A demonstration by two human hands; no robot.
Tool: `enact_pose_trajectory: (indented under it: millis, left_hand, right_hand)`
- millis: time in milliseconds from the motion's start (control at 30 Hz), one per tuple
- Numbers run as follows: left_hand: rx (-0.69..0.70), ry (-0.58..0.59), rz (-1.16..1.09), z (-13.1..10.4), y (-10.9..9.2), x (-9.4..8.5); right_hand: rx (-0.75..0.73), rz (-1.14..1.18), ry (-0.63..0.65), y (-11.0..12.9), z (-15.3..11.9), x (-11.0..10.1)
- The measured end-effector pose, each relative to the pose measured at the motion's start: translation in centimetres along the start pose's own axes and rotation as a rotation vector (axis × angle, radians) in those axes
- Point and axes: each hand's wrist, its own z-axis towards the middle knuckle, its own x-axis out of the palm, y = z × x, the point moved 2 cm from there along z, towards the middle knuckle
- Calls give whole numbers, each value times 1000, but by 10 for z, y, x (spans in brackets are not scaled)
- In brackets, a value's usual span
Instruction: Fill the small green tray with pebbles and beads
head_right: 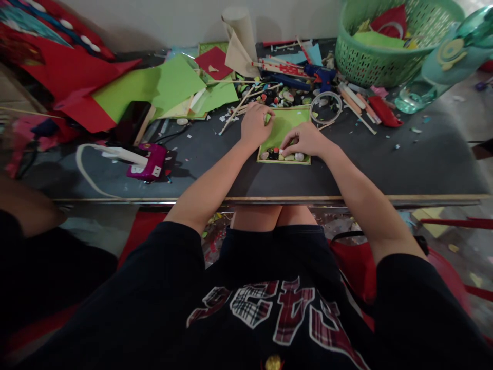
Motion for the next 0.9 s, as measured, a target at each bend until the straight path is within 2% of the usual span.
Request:
enact_pose_trajectory:
  millis: [233,433,900]
  left_hand:
    - [2,3,-1,0,0,0]
    - [2,10,19,-1,-2,-1]
    - [45,35,2,-1,-1,8]
  right_hand:
    - [-25,88,-20,2,0,5]
    - [-59,22,-28,0,0,2]
    - [-128,-38,76,-2,6,6]
